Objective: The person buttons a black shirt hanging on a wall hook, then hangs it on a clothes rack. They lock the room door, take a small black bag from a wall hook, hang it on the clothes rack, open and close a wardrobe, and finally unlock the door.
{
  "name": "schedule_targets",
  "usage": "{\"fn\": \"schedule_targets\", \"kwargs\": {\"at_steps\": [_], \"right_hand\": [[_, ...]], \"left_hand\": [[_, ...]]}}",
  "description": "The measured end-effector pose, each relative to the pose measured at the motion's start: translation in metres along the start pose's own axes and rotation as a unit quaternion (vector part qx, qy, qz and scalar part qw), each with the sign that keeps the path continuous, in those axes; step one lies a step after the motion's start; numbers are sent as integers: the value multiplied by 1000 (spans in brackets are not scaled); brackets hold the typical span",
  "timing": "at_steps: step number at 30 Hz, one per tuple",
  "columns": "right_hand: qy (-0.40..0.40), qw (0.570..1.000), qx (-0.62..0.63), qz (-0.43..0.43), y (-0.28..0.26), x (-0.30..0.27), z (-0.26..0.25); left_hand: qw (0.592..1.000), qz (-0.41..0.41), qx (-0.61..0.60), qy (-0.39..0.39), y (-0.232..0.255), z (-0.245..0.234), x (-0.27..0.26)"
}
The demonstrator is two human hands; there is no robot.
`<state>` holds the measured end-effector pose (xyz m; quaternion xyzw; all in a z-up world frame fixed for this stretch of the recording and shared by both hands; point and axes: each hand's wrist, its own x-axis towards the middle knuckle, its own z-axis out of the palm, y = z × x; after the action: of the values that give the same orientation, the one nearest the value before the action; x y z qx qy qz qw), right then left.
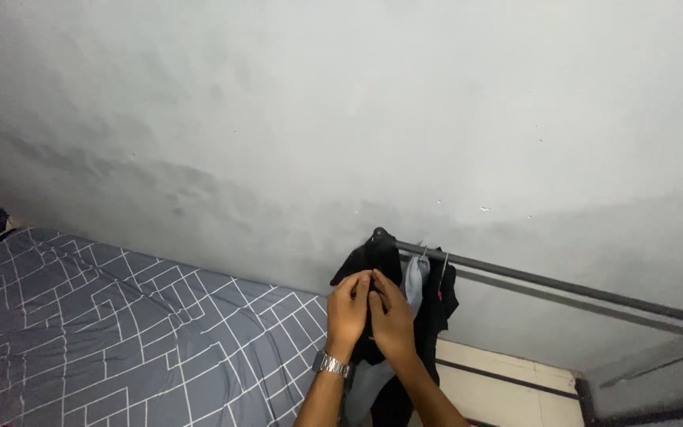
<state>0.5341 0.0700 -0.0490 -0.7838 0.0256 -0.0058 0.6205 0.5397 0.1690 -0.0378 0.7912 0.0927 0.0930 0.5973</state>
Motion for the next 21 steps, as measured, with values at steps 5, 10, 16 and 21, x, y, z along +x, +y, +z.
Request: {"fn": "schedule_targets", "kwargs": {"at_steps": [5,10,16,21], "right_hand": [[27,1000,4,5,-15,-41,-11],[31,999,12,28,-35,-100,-21],[24,1000,-3,20,-14,-140,-31],[26,1000,0,8,-9,-152,-37]], "left_hand": [[1000,22,3,-11,9,-11,-47],[999,25,19,-21,18,-25,-102],[998,37,37,-18,10,-29,-150],[999,7,18,-27,18,-31,-168]]}}
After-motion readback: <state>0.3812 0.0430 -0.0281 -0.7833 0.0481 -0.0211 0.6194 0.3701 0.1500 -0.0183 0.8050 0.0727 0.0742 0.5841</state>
